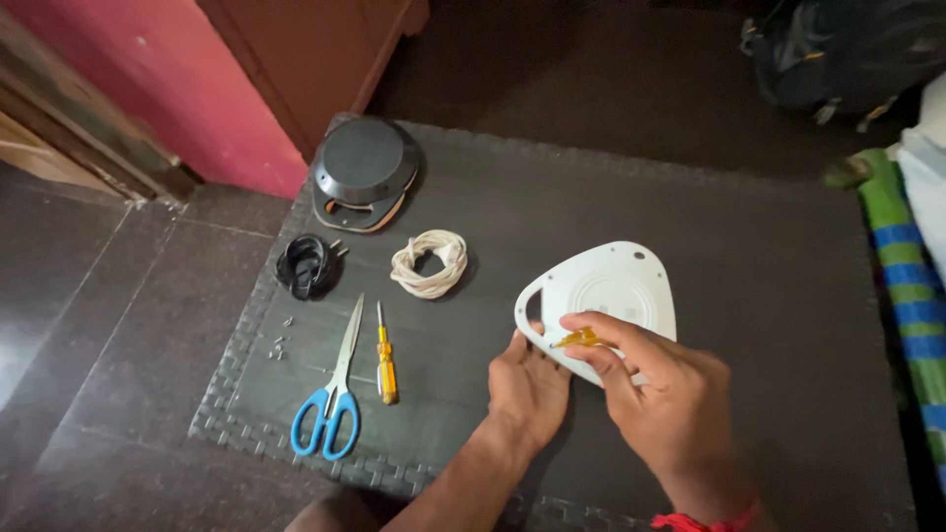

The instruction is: The person assembles a triangular power adapter by placing a blue internal hub into a white plastic frame, fitting a white cover over it, and using a screwdriver to tighten screws. They use scissors and a screwdriver to trim and strip the ends of a white electrical wire.

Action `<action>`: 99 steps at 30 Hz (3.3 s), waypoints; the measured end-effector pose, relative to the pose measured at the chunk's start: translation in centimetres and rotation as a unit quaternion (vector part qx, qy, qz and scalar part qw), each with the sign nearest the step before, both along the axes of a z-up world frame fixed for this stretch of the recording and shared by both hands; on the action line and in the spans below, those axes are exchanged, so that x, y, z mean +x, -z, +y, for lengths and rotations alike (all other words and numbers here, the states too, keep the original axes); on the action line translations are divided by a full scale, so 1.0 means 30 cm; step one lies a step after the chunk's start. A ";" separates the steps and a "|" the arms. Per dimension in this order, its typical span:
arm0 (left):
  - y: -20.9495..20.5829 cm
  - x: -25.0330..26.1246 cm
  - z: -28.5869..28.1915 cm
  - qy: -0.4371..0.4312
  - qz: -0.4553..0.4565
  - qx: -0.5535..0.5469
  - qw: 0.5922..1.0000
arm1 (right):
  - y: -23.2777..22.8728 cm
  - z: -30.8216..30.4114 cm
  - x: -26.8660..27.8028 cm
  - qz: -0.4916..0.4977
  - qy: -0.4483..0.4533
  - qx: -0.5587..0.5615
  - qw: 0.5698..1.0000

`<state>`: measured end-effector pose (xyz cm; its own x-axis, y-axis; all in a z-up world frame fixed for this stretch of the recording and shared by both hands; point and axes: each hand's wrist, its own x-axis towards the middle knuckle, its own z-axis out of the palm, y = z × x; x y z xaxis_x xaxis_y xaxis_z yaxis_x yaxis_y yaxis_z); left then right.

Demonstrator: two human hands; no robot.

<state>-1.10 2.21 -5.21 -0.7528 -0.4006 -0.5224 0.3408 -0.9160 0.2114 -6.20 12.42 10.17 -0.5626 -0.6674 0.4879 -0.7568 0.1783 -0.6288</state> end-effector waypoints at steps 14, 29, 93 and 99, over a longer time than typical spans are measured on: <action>-0.026 -0.009 -0.040 -0.034 0.046 0.007 0.998 | -0.016 -0.062 0.018 0.072 0.001 -0.077 0.994; 0.001 -0.004 -0.040 -0.039 0.013 -0.018 0.999 | 0.053 -0.049 0.020 0.012 0.075 -0.049 0.996; 0.022 -0.004 -0.036 -0.032 0.034 -0.083 0.995 | -0.007 -0.059 0.011 -0.055 -0.026 -0.006 0.998; 0.027 -0.006 -0.039 -0.053 -0.016 -0.011 0.998 | -0.004 -0.066 0.013 -0.067 0.006 -0.038 0.997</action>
<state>-1.28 1.03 -6.02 -0.6884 -0.4889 -0.5357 0.4287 -0.8701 0.2431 -5.81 10.44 10.28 -0.6332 -0.6243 0.4574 -0.6638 0.1343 -0.7358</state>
